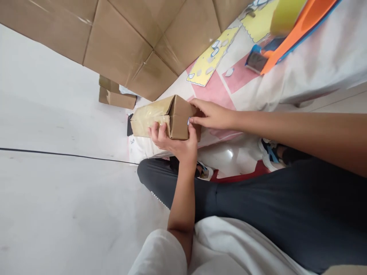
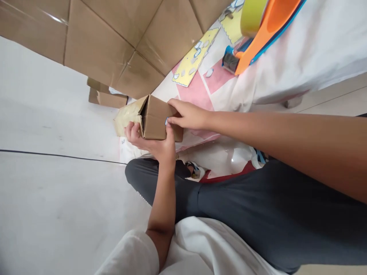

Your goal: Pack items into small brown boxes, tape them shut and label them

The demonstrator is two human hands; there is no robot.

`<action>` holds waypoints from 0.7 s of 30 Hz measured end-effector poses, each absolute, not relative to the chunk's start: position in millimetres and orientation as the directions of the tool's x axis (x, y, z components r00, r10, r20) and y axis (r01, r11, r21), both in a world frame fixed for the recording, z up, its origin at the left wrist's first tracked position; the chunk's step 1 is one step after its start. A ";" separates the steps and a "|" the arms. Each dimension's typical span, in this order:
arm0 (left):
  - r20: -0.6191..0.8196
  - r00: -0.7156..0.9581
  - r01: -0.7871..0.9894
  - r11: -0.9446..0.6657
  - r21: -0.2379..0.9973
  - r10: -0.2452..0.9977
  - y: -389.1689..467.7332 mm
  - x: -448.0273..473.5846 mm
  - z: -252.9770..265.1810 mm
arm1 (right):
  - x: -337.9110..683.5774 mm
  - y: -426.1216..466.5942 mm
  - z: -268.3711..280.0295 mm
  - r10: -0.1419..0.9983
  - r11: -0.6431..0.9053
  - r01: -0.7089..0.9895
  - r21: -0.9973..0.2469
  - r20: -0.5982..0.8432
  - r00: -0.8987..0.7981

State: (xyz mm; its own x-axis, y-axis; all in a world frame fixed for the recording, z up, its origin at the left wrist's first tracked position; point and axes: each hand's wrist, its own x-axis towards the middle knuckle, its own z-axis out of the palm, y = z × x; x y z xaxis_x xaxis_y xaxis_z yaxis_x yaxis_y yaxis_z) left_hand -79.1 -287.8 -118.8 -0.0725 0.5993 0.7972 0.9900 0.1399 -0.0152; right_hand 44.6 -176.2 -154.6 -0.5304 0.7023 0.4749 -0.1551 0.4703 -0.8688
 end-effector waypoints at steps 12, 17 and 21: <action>0.721 -0.062 0.997 0.083 0.006 0.690 -288.2 -91.5 -122.3 | 49.9 -167.8 -151.2 0.696 0.440 -0.149 -0.886 0.441 -0.567; 0.748 -0.114 0.993 0.067 0.092 0.654 -284.8 -90.2 -123.0 | 51.5 -165.0 -145.0 0.700 0.395 -0.144 -0.908 0.398 -0.593; 0.789 -0.111 0.990 0.001 0.138 0.605 -283.5 -90.8 -122.9 | 54.9 -162.3 -142.7 0.691 0.400 -0.086 -0.913 0.362 -0.626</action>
State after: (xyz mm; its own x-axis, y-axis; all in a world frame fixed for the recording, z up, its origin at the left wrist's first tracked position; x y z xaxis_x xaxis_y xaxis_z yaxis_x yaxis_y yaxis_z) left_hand -90.8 -283.5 -122.9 -0.1107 0.6045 0.7889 0.9904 0.0008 0.1384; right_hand 54.9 -162.3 -142.7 -0.6257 0.6912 0.3617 -0.0859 0.3998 -0.9126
